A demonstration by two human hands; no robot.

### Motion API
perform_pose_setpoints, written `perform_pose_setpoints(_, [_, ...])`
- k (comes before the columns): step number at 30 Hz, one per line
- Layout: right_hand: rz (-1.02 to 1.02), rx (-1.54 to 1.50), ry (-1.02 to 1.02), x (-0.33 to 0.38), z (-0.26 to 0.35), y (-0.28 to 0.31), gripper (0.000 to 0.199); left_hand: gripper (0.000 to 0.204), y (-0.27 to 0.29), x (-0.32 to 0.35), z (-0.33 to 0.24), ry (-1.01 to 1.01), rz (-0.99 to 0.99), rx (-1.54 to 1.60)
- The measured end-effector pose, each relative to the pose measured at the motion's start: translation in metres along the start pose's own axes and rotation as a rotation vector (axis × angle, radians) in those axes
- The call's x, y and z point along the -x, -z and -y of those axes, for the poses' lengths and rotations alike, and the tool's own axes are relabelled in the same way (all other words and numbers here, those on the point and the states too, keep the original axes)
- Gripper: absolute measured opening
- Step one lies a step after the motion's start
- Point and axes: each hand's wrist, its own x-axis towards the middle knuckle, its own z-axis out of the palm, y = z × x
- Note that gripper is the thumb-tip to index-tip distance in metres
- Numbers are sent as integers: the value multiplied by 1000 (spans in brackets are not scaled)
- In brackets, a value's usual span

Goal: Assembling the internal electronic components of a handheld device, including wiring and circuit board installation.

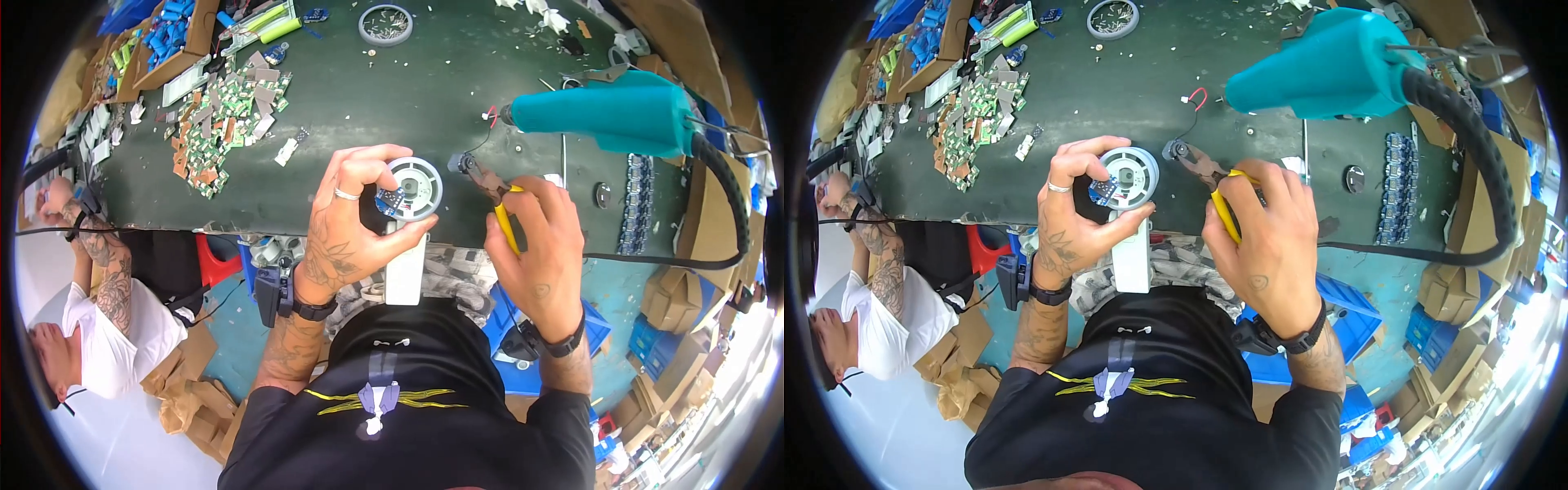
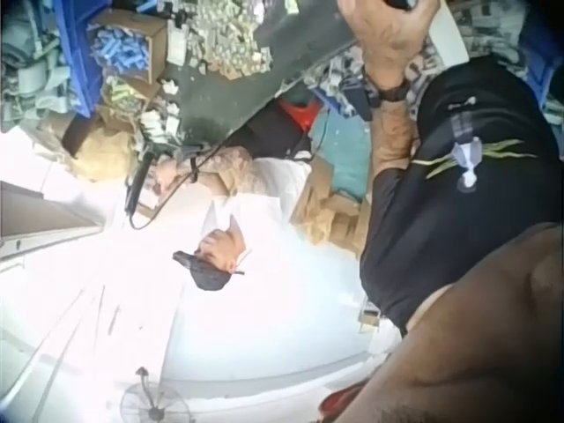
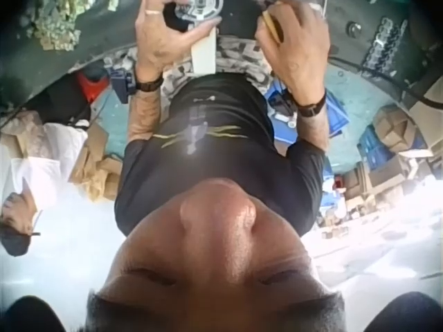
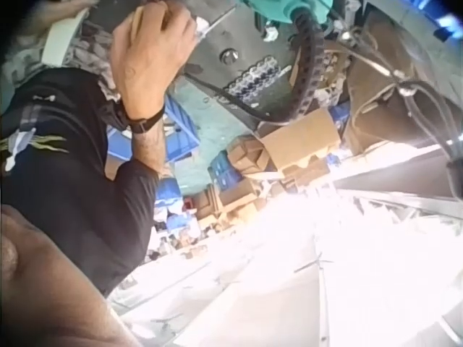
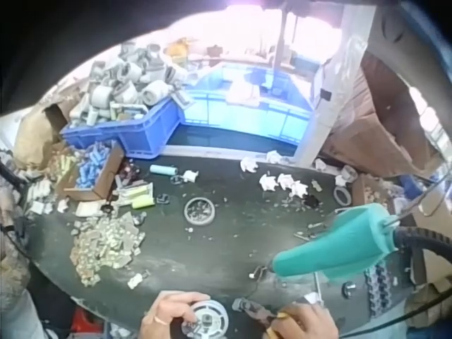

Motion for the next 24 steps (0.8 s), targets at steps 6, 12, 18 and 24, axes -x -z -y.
perform_pose_setpoints(6, [-21, -245, -68, 4, -1, 2, 22, 61, -2, 0, -3, 36, -33, 12])
perform_pose_setpoints(12, [-56, -8, 2, 2, 1, -1, 24, 61, 0, 0, -4, 33, -32, 8])
perform_pose_setpoints(18, [-105, 150, 59, -11, 6, -3, 24, 59, 1, 1, -6, 67, -44, 41])
perform_pose_setpoints(24, [-98, 334, 50, -28, 4, -17, 25, 59, 2, 3, -8, 45, -29, 4])
